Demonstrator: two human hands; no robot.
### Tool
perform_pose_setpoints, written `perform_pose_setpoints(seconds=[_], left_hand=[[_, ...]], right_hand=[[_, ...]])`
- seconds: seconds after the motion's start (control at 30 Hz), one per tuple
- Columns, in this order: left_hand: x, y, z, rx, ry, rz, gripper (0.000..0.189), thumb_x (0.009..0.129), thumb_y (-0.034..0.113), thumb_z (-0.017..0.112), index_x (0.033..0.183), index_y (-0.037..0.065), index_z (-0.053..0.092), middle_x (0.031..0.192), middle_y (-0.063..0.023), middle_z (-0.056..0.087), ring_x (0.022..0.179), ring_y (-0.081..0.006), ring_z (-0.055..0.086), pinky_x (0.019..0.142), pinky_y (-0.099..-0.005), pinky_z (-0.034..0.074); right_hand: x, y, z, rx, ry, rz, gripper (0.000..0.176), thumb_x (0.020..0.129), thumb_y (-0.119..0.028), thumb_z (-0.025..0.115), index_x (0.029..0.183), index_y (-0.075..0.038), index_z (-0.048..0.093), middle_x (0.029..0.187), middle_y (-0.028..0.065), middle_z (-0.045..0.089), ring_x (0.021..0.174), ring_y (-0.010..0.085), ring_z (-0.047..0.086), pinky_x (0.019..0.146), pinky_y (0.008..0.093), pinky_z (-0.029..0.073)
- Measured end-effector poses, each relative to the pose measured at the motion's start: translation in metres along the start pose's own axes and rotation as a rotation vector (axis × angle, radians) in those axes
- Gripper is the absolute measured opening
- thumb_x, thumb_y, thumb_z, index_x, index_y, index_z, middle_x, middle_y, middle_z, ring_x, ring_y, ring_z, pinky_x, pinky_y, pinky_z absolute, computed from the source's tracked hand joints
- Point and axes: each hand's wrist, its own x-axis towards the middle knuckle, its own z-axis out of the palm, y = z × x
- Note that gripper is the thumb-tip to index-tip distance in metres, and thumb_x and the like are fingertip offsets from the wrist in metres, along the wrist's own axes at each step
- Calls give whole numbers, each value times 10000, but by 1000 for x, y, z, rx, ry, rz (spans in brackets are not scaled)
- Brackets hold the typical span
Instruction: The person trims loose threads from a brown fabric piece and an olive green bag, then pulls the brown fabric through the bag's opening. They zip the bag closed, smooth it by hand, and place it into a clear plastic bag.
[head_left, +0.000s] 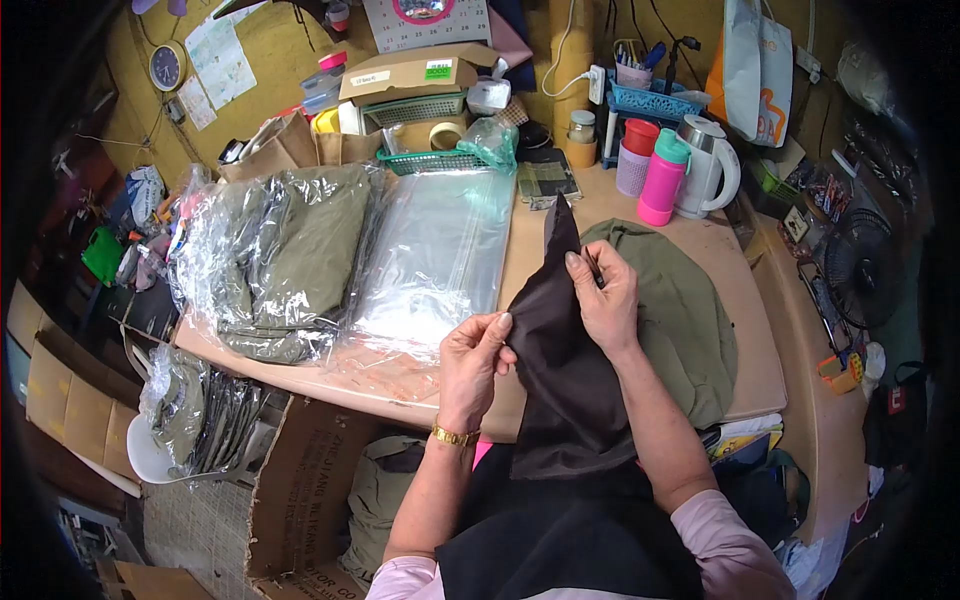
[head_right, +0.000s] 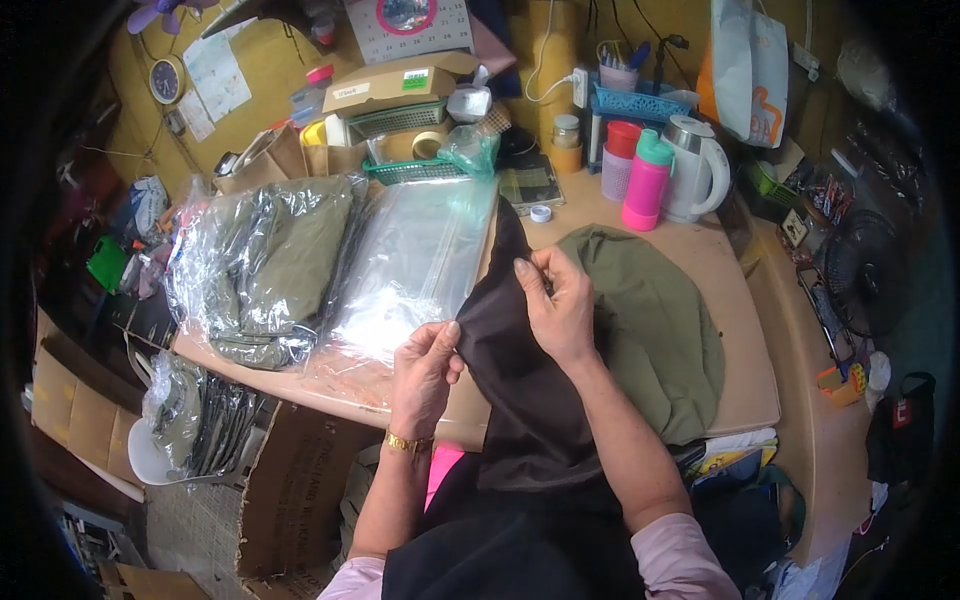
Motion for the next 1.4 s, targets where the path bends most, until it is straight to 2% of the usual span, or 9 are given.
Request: perform_pose_setpoints(seconds=[0.1,0.3,0.63,0.8,0.9,0.97,1.0,1.2,1.4], left_hand=[[1,-4,-3,-258,45,-85,163,965,155,675,1018,1,678,819,-39,689,729,-140,718,613,-197,589],[4,-9,-11,-432,24,-87,162,977,127,643,1084,10,612,1003,-62,690,943,-225,722,809,-271,634],[-6,-9,-5,-25,-28,30,154,985,128,646,1072,5,617,925,-81,701,860,-176,727,756,-254,602],[-9,-6,-4,-177,-45,54,160,1000,135,620,1022,-22,600,909,-93,688,879,-208,731,793,-272,609],[-11,-5,-3,-203,-71,49,176,1006,149,612,1000,-26,595,920,-98,676,908,-231,727,815,-289,609],[-11,-3,-2,-204,-83,40,184,1004,161,617,996,-23,598,933,-95,669,924,-241,722,825,-295,606],[-12,-2,0,-179,-77,41,193,1008,171,612,994,-20,597,933,-92,664,931,-244,720,829,-297,606],[-10,-3,1,-122,-59,77,208,1016,193,601,991,-13,596,930,-85,650,898,-208,707,822,-297,607],[-12,-3,3,-77,-53,115,213,1014,202,607,987,-9,589,926,-81,645,824,-147,674,806,-291,604]], right_hand=[[-2,0,2,45,-7,-15,259,997,-178,633,816,-13,552,663,-41,452,619,43,380,545,251,339],[-4,5,1,36,-19,7,243,1000,-170,628,827,-12,564,649,-51,445,607,37,365,539,245,327],[-10,1,0,35,-38,14,242,993,-172,636,834,-5,564,666,-40,466,621,43,388,548,251,345],[-9,6,-4,0,-50,49,232,982,-167,646,834,-6,569,641,-13,477,629,66,417,572,263,382],[-11,-3,-4,-129,-123,85,199,960,-199,671,921,-16,601,786,62,592,696,140,552,652,320,458],[-17,-24,-1,-381,-7,-100,239,930,-241,696,1041,-44,620,1009,127,615,871,271,641,756,402,494],[-18,-36,-9,-425,-162,-109,312,904,-269,710,1126,-73,612,1108,130,576,968,341,626,785,453,490],[-33,-71,-12,-671,-307,-466,281,702,-136,794,957,-90,684,902,40,542,788,219,597,680,371,414],[-33,-66,-2,-682,-272,-572,216,703,-123,757,896,-69,679,840,43,515,740,208,572,639,363,385]])
